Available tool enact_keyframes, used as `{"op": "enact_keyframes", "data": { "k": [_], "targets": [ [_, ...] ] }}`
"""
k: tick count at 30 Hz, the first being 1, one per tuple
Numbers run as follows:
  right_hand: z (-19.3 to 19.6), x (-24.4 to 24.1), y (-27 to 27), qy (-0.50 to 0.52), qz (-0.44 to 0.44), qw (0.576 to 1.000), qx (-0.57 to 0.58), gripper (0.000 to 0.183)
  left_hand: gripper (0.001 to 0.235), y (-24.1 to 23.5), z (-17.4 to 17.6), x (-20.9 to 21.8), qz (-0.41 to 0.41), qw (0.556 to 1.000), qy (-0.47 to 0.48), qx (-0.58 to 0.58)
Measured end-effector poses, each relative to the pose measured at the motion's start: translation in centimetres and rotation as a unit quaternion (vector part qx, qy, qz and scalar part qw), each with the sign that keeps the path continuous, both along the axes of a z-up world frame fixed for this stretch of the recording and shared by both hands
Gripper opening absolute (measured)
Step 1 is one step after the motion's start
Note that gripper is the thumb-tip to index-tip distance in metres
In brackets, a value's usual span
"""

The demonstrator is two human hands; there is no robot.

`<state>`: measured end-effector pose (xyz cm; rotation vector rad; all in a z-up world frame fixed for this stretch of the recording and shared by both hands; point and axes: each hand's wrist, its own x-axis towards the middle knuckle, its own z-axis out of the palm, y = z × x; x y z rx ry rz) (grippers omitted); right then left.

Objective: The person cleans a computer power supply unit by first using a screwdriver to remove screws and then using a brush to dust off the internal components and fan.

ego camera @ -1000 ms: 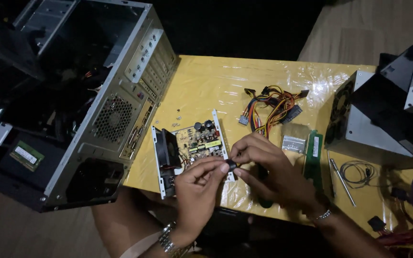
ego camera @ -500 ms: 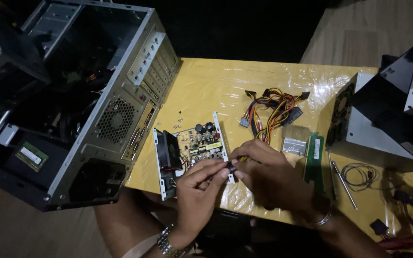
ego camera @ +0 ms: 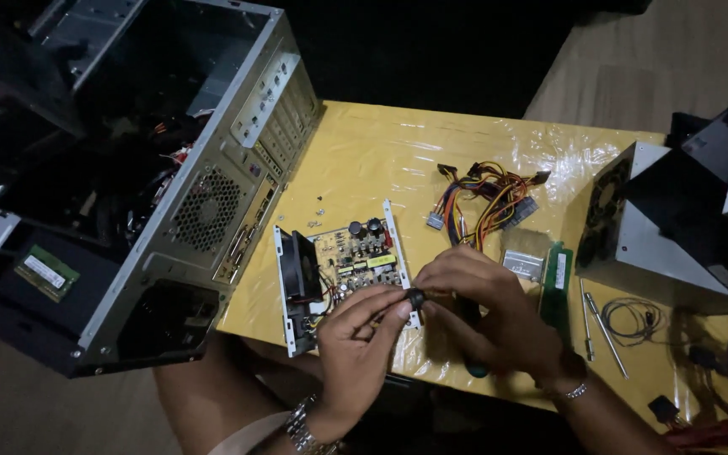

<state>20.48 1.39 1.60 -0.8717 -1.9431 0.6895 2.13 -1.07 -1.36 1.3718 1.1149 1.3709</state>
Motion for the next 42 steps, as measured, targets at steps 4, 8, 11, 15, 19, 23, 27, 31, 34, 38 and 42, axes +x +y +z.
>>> {"op": "enact_keyframes", "data": {
  "k": [4, 8, 11, 15, 19, 23, 27, 31, 34, 38, 42],
  "targets": [
    [0.4, -0.1, 0.1, -0.037, 0.014, 0.999, -0.01, 0.021, 0.014, 0.1, 0.2, 0.1, 0.009, 0.999, 0.039, 0.036],
    [-0.2, 0.1, 0.0, -0.007, -0.002, 1.0, -0.023, 0.016, 0.014, 0.1, 0.4, 0.1, 0.011, 0.996, 0.063, 0.056],
    [-0.2, 0.0, 0.0, 0.025, 0.005, 0.999, -0.019, 0.014, 0.013, 0.0, 0.1, 0.3, 0.031, 0.997, 0.068, 0.031],
    [0.0, 0.0, -0.3, 0.043, 0.008, 0.998, -0.049, 0.015, 0.014, 0.1, 0.2, 0.4, 0.022, 0.995, 0.075, 0.067],
    [-0.9, 0.2, -0.2, 0.025, 0.009, 0.999, -0.046, 0.008, 0.014, -0.1, 0.4, 0.4, 0.027, 0.994, 0.077, 0.067],
    [-1.1, 0.1, -0.1, 0.016, 0.011, 1.0, -0.014, 0.009, 0.016, 0.0, 0.4, 0.3, 0.018, 0.997, 0.068, 0.025],
    [-0.6, 0.0, -0.1, 0.04, 0.023, 0.999, -0.027, 0.008, 0.021, 0.0, -0.1, 0.0, 0.006, 0.998, 0.055, 0.032],
    [-0.6, -0.2, -0.1, 0.031, 0.016, 0.999, -0.005, 0.013, 0.016, 0.3, 0.4, -0.1, 0.0, 0.998, 0.066, 0.01],
    [-0.7, -0.1, -0.1, 0.048, 0.019, 0.999, -0.012, 0.011, 0.013, 0.1, 0.6, 0.4, 0.01, 0.999, 0.048, 0.005],
    [-0.3, 0.0, -0.1, 0.067, 0.038, 0.996, -0.044, 0.011, 0.012, 0.0, 0.3, 0.8, 0.017, 1.0, -0.01, -0.024],
    [-0.8, 0.1, -0.1, 0.068, 0.044, 0.994, -0.077, 0.009, 0.019, 0.0, 0.2, 0.6, 0.021, 0.998, -0.022, -0.054]
  ]
}}
